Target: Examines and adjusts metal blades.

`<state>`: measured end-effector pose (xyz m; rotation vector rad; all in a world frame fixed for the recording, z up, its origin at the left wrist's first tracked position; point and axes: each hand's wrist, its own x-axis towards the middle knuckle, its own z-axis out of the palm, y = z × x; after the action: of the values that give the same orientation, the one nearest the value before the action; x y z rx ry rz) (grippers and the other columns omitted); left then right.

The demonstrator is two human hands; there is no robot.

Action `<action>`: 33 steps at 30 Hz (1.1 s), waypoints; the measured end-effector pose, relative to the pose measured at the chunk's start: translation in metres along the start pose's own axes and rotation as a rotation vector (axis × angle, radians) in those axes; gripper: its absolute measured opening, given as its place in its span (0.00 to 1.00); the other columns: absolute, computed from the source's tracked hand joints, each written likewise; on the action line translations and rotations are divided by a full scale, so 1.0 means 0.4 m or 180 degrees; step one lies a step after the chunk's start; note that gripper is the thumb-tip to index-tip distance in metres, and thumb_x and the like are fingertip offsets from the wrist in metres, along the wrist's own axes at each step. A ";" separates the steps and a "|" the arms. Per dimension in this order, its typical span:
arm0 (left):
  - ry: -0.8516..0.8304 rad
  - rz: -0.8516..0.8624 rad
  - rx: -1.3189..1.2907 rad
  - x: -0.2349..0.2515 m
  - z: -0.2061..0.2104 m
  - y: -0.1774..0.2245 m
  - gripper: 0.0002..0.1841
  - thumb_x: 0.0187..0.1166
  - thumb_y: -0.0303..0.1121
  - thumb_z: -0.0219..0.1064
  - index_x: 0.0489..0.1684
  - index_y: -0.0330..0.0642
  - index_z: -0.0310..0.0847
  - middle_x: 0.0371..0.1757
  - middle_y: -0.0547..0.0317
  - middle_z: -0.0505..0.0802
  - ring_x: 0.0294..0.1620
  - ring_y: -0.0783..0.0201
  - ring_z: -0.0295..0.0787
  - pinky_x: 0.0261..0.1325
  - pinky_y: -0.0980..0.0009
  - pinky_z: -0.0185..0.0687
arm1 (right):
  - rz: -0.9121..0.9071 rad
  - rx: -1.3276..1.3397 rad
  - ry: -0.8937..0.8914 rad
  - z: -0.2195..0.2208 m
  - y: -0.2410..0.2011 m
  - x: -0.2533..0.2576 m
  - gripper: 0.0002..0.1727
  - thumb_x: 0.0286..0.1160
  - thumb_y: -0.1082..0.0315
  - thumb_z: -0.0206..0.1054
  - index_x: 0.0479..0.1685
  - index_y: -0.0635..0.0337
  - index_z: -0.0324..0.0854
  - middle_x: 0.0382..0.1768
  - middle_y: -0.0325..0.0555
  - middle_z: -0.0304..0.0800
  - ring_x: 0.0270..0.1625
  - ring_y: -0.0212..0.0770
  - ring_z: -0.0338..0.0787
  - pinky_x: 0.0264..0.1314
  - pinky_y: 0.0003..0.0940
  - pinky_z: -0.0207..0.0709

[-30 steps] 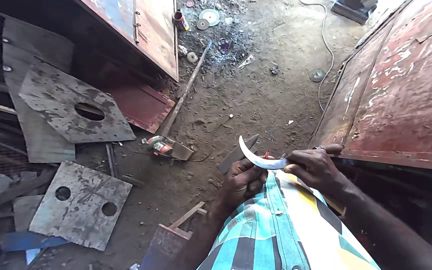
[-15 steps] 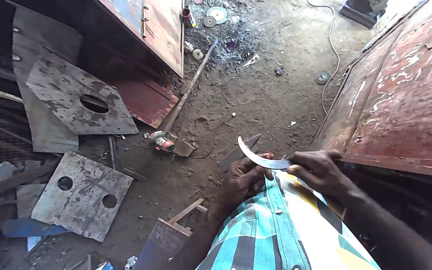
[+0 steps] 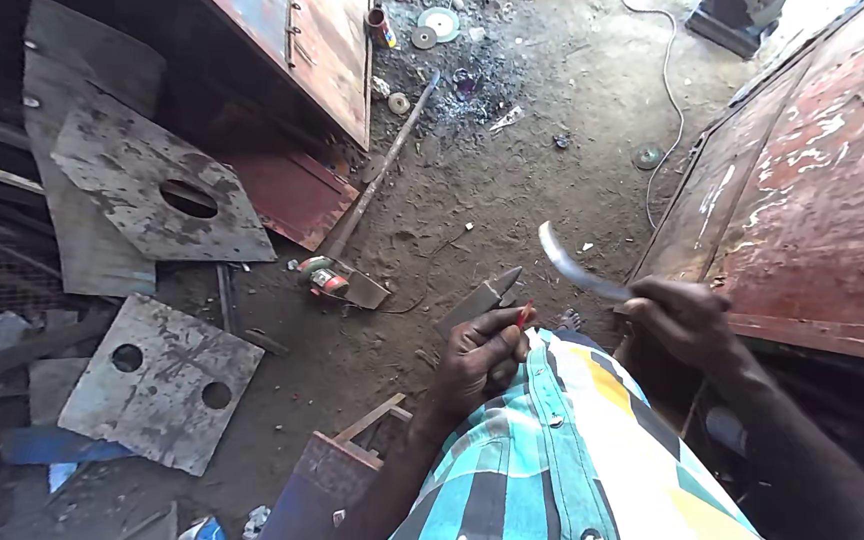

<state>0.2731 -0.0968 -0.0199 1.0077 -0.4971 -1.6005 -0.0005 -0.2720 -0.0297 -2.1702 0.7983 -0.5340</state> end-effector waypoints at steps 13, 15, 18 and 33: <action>0.0038 0.0049 -0.0007 0.018 0.025 -0.002 0.19 0.84 0.23 0.63 0.73 0.31 0.79 0.42 0.38 0.91 0.17 0.70 0.71 0.17 0.78 0.65 | -0.0363 0.0285 -0.0398 0.115 -0.069 0.022 0.15 0.84 0.48 0.62 0.37 0.45 0.88 0.23 0.25 0.83 0.24 0.26 0.81 0.25 0.33 0.78; 0.0089 0.0056 -0.0044 0.018 0.025 -0.007 0.18 0.85 0.23 0.63 0.72 0.32 0.80 0.41 0.39 0.90 0.16 0.70 0.70 0.16 0.78 0.64 | -0.0342 0.0338 -0.0399 0.118 -0.059 0.022 0.15 0.84 0.49 0.63 0.37 0.45 0.88 0.23 0.25 0.83 0.24 0.26 0.81 0.25 0.33 0.78; 0.0100 0.0084 -0.0058 0.013 0.018 -0.015 0.16 0.85 0.23 0.62 0.69 0.33 0.81 0.40 0.41 0.89 0.15 0.70 0.68 0.15 0.78 0.63 | -0.0399 0.0274 -0.0434 0.112 -0.036 0.017 0.16 0.84 0.48 0.62 0.37 0.45 0.88 0.23 0.25 0.83 0.23 0.26 0.80 0.25 0.33 0.77; 0.0098 0.0027 -0.0421 -0.017 0.002 -0.038 0.17 0.88 0.26 0.58 0.71 0.34 0.80 0.35 0.46 0.87 0.15 0.71 0.66 0.15 0.78 0.61 | -0.0476 -0.0383 -0.0136 0.029 0.000 0.007 0.18 0.85 0.49 0.60 0.41 0.50 0.89 0.32 0.32 0.90 0.33 0.31 0.88 0.36 0.39 0.85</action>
<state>0.2638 -0.0863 -0.0286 0.9279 -0.3692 -1.5867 0.0083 -0.2681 -0.0366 -2.3577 0.6636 -0.5244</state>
